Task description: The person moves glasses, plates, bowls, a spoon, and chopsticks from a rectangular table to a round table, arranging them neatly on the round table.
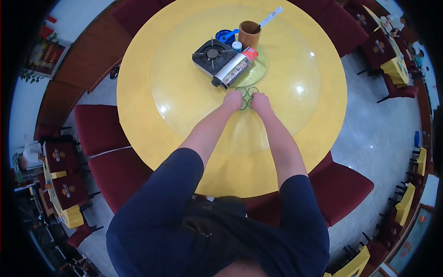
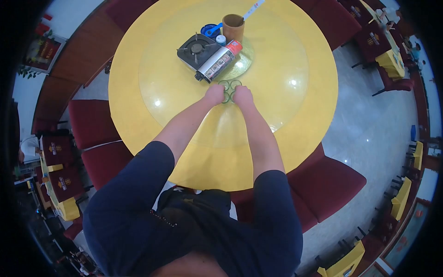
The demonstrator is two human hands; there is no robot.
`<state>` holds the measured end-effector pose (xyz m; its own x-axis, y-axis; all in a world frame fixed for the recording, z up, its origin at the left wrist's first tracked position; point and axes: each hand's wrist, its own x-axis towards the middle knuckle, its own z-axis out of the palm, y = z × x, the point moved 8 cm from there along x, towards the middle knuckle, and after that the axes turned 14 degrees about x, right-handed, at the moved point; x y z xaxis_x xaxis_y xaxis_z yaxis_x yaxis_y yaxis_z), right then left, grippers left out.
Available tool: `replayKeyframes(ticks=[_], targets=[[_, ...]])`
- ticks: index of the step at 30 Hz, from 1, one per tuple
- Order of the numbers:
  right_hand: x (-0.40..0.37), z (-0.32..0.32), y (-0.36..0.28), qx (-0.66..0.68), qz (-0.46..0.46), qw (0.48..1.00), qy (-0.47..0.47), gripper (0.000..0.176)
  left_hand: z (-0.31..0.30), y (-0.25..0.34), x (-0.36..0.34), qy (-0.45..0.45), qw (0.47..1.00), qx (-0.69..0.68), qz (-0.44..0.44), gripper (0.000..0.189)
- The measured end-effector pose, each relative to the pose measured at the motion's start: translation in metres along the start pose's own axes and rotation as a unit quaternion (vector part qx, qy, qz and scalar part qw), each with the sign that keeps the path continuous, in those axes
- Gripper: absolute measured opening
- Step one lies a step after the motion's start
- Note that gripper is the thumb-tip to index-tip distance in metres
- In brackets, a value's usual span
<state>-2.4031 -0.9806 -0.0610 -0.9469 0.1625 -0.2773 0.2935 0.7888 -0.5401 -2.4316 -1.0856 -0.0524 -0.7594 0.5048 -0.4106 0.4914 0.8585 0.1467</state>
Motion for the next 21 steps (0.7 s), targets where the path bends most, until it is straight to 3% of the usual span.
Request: replayKeyframes(ticks=[6, 12, 14, 15, 17, 21], targets=[[-0.055, 0.016, 0.014, -0.026, 0.0, 0.999, 0.025, 0.014, 0.024, 0.003, -0.033, 0.062, 0.993, 0.048, 0.083, 0.013], [-0.207, 0.038, 0.001, 0.101, 0.095, 0.985, 0.099, 0.017, 0.048, -0.022, -0.143, 0.024, 0.973, -0.037, 0.227, 0.017], [-0.282, 0.049, -0.011, 0.159, 0.153, 0.965, 0.144, 0.018, 0.053, -0.024, -0.19, -0.108, 0.964, -0.058, 0.235, 0.02], [-0.318, 0.054, -0.017, 0.171, 0.18, 0.954, 0.168, 0.017, 0.06, -0.024, -0.207, -0.091, 0.956, -0.054, 0.273, 0.017], [-0.39, 0.07, -0.031, 0.22, 0.228, 0.924, 0.215, 0.02, 0.065, -0.014, -0.249, -0.189, 0.943, -0.087, 0.261, 0.014], [-0.508, 0.122, -0.052, 0.282, 0.307, 0.864, 0.283, 0.021, 0.09, 0.051, -0.328, -0.285, 0.876, -0.004, 0.39, 0.014]])
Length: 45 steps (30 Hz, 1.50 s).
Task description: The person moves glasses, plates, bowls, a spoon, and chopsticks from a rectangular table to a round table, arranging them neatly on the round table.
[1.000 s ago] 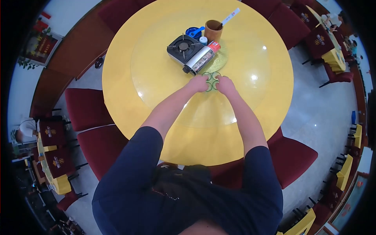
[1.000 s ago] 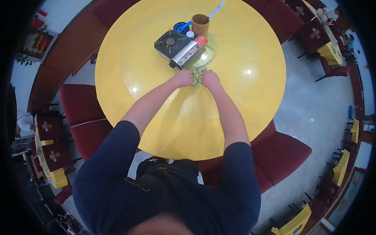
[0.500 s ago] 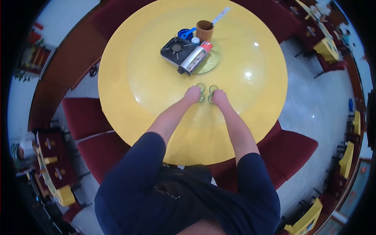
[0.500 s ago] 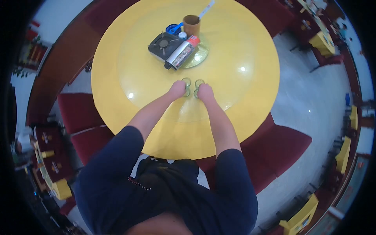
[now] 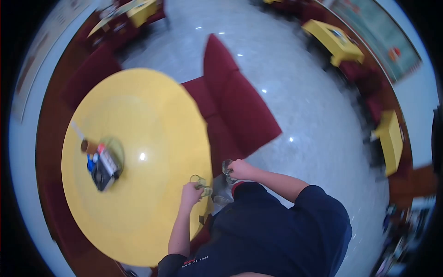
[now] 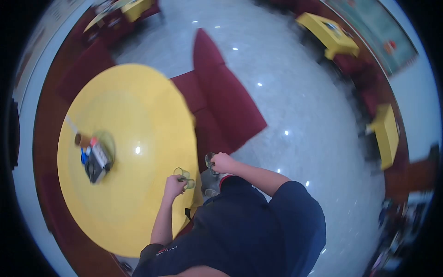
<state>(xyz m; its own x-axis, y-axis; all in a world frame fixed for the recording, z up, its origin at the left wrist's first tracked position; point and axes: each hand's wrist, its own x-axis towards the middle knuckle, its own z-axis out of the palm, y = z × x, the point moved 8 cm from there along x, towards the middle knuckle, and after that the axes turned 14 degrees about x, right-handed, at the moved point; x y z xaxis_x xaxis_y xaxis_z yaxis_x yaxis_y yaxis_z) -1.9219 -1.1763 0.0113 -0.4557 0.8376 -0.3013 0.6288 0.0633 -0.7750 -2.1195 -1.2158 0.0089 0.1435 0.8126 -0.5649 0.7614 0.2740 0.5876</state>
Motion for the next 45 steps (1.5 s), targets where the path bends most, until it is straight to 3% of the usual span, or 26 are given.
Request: replayKeyframes(ticks=[2, 4, 6, 7, 10, 11, 14, 16, 17, 21, 25, 27, 28, 30, 32, 35, 40, 42, 45], targets=[[-0.039, -0.008, 0.032, 0.001, 0.058, 0.998, 0.03, 0.022, 0.03, 0.04, 0.006, -0.047, 0.997, 0.044, 0.047, 0.014], [-0.079, -0.017, 0.063, 0.019, 0.089, 0.993, 0.08, 0.022, 0.059, 0.091, 0.017, -0.027, 0.973, 0.128, 0.188, 0.016], [-0.115, -0.029, 0.089, 0.033, 0.11, 0.985, 0.126, 0.021, 0.095, 0.131, 0.024, -0.101, 0.966, 0.134, 0.197, 0.017], [-0.136, -0.038, 0.104, 0.035, 0.139, 0.976, 0.162, 0.021, 0.11, 0.161, 0.022, -0.092, 0.942, 0.17, 0.276, 0.016], [-0.189, -0.055, 0.138, 0.057, 0.221, 0.938, 0.261, 0.021, 0.161, 0.21, 0.015, -0.187, 0.881, 0.252, 0.354, 0.015], [-0.213, -0.062, 0.154, 0.079, 0.264, 0.911, 0.305, 0.021, 0.174, 0.224, 0.017, -0.195, 0.873, 0.258, 0.365, 0.015], [-0.266, -0.09, 0.189, 0.084, 0.284, 0.873, 0.387, 0.022, 0.225, 0.263, 0.029, -0.257, 0.845, 0.288, 0.371, 0.017], [-0.292, -0.11, 0.217, 0.067, 0.293, 0.853, 0.428, 0.021, 0.242, 0.304, 0.042, -0.244, 0.811, 0.31, 0.433, 0.017], [-0.3, -0.111, 0.225, 0.058, 0.295, 0.845, 0.441, 0.021, 0.246, 0.312, 0.05, -0.268, 0.823, 0.299, 0.401, 0.018], [-0.312, -0.153, 0.242, 0.076, 0.36, 0.835, 0.409, 0.022, 0.259, 0.343, 0.082, -0.253, 0.846, 0.296, 0.364, 0.022], [-0.28, -0.201, 0.265, 0.063, 0.28, 0.868, 0.405, 0.023, 0.254, 0.355, 0.12, -0.224, 0.888, 0.284, 0.283, 0.024], [-0.259, -0.229, 0.274, 0.067, 0.241, 0.882, 0.399, 0.023, 0.248, 0.376, 0.14, -0.118, 0.863, 0.311, 0.38, 0.023], [-0.248, -0.242, 0.28, 0.077, 0.225, 0.888, 0.392, 0.022, 0.246, 0.384, 0.146, -0.114, 0.866, 0.311, 0.374, 0.023], [-0.23, -0.272, 0.292, 0.084, 0.205, 0.894, 0.39, 0.022, 0.237, 0.392, 0.168, -0.154, 0.907, 0.291, 0.263, 0.019], [-0.213, -0.299, 0.3, 0.085, 0.202, 0.9, 0.376, 0.022, 0.232, 0.411, 0.192, -0.149, 0.907, 0.287, 0.269, 0.018], [-0.207, -0.341, 0.323, 0.075, 0.231, 0.896, 0.371, 0.022, 0.238, 0.448, 0.24, -0.093, 0.881, 0.306, 0.348, 0.018], [-0.221, -0.399, 0.369, 0.047, 0.284, 0.875, 0.389, 0.022, 0.26, 0.528, 0.302, -0.115, 0.857, 0.352, 0.359, 0.021], [-0.23, -0.425, 0.379, 0.061, 0.309, 0.862, 0.397, 0.023, 0.27, 0.571, 0.309, -0.036, 0.781, 0.324, 0.533, 0.019], [-0.241, -0.456, 0.391, 0.084, 0.343, 0.821, 0.449, 0.022, 0.284, 0.619, 0.328, -0.056, 0.778, 0.307, 0.545, 0.019]])
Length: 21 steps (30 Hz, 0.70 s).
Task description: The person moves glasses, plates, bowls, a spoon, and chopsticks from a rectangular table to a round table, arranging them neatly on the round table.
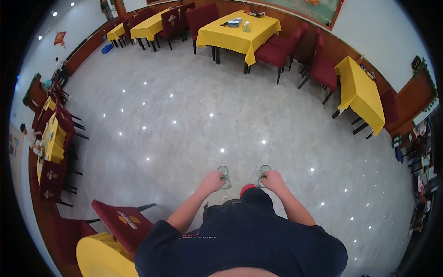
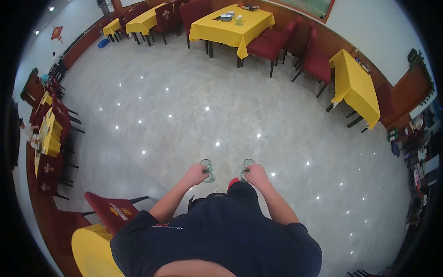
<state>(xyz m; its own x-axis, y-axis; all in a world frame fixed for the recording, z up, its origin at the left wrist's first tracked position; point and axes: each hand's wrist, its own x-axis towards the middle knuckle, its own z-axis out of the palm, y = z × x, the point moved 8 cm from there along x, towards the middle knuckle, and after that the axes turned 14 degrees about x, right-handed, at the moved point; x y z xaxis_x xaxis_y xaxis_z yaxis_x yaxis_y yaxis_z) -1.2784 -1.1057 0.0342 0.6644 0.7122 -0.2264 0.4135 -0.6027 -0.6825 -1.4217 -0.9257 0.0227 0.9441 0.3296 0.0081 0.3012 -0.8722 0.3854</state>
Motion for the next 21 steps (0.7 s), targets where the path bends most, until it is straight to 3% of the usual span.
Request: replayKeyframes(ticks=[1, 3, 7, 9, 16, 19, 21], targets=[[0.011, -0.004, 0.0, 0.005, 0.004, 1.0, 0.0, 0.022, -0.011, 0.003, 0.019, -0.005, 1.0, 0.003, 0.002, 0.019], [0.036, -0.01, 0.007, 0.007, 0.039, 0.999, 0.014, 0.022, -0.011, -0.003, 0.049, -0.136, 0.981, -0.114, -0.072, 0.019], [0.103, -0.018, 0.009, 0.015, 0.023, 1.0, 0.016, 0.022, -0.013, -0.027, 0.111, -0.163, 0.97, -0.155, -0.089, 0.019], [0.14, -0.019, 0.004, 0.012, -0.007, 1.0, 0.026, 0.022, -0.026, -0.044, 0.138, -0.119, 0.983, -0.12, -0.069, 0.019], [0.287, -0.015, -0.048, 0.038, -0.056, 0.997, -0.042, 0.022, -0.079, -0.119, 0.209, -0.114, 0.983, -0.06, -0.133, 0.018], [0.341, -0.02, -0.076, -0.024, -0.113, 0.99, -0.077, 0.022, -0.095, -0.161, 0.225, 0.016, 0.988, 0.016, -0.154, 0.017], [0.373, -0.031, -0.094, 0.043, -0.106, 0.99, -0.088, 0.022, -0.117, -0.172, 0.24, 0.049, 0.986, 0.035, -0.158, 0.017]])
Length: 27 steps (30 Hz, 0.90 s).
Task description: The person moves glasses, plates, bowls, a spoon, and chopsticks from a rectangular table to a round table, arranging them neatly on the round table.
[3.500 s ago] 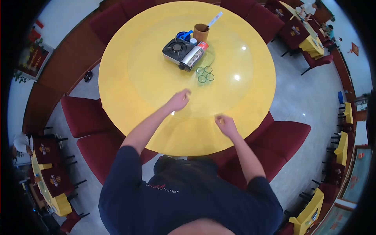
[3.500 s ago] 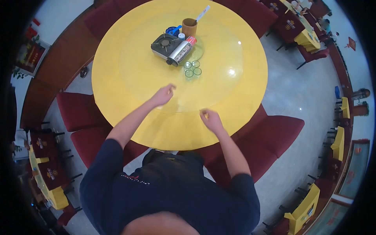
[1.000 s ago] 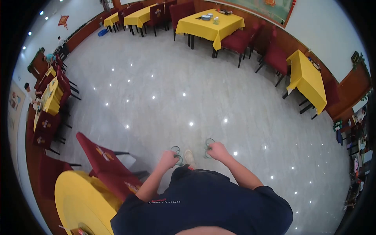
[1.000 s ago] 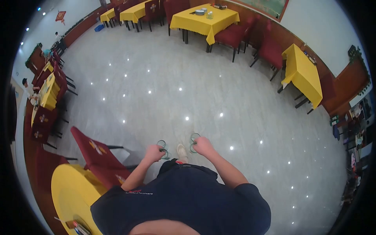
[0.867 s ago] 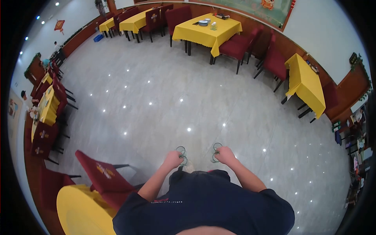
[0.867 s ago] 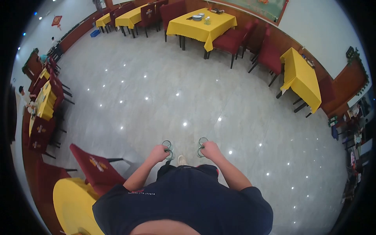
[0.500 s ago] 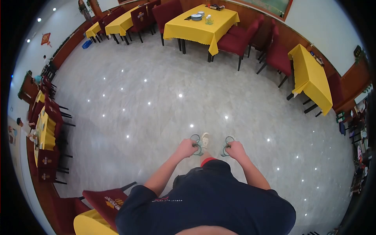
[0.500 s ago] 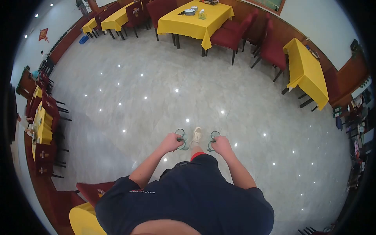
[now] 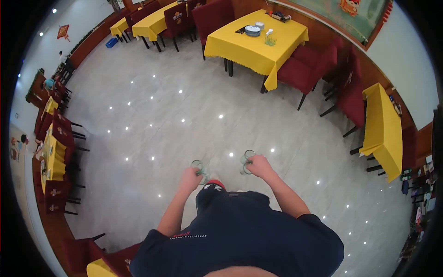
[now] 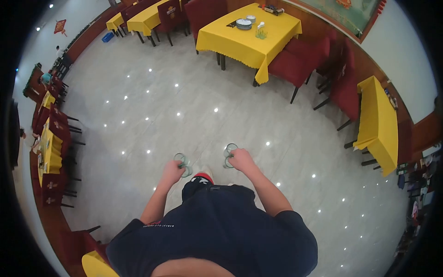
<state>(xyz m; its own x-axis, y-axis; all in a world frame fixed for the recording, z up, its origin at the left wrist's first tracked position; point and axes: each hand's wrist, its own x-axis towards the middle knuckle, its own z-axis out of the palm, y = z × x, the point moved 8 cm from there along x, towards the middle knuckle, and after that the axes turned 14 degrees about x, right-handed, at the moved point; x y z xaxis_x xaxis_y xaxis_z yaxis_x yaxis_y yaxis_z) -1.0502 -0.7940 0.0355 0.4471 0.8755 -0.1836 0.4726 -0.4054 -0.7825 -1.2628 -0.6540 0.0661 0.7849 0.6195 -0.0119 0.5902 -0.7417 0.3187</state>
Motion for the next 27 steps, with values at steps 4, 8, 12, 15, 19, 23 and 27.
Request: replayKeyframes(ticks=[4, 8, 12, 15, 19, 23, 27], targets=[[0.07, -0.03, 0.003, -0.005, -0.009, 1.0, 0.011, 0.022, 0.005, -0.042, 0.061, -0.076, 0.987, -0.042, -0.133, 0.021], [0.129, -0.064, 0.025, -0.035, 0.046, 0.998, 0.04, 0.022, 0.003, -0.048, 0.151, -0.175, 0.962, -0.125, -0.171, 0.021], [0.165, -0.103, 0.049, -0.037, 0.119, 0.989, 0.084, 0.021, 0.009, -0.033, 0.26, -0.156, 0.974, -0.146, -0.07, 0.017], [0.175, -0.13, 0.064, -0.011, 0.154, 0.975, 0.158, 0.021, 0.021, -0.017, 0.322, -0.121, 0.988, -0.063, 0.071, 0.017], [0.207, -0.155, 0.098, 0.024, 0.191, 0.961, 0.199, 0.021, 0.036, 0.014, 0.421, -0.206, 0.971, -0.064, 0.1, 0.018], [0.257, -0.193, 0.123, 0.012, 0.204, 0.951, 0.231, 0.021, 0.043, 0.043, 0.51, -0.169, 0.974, -0.028, 0.149, 0.021], [0.323, -0.237, 0.155, 0.013, 0.189, 0.952, 0.242, 0.021, 0.057, 0.056, 0.596, -0.136, 0.972, -0.024, 0.188, 0.018]])
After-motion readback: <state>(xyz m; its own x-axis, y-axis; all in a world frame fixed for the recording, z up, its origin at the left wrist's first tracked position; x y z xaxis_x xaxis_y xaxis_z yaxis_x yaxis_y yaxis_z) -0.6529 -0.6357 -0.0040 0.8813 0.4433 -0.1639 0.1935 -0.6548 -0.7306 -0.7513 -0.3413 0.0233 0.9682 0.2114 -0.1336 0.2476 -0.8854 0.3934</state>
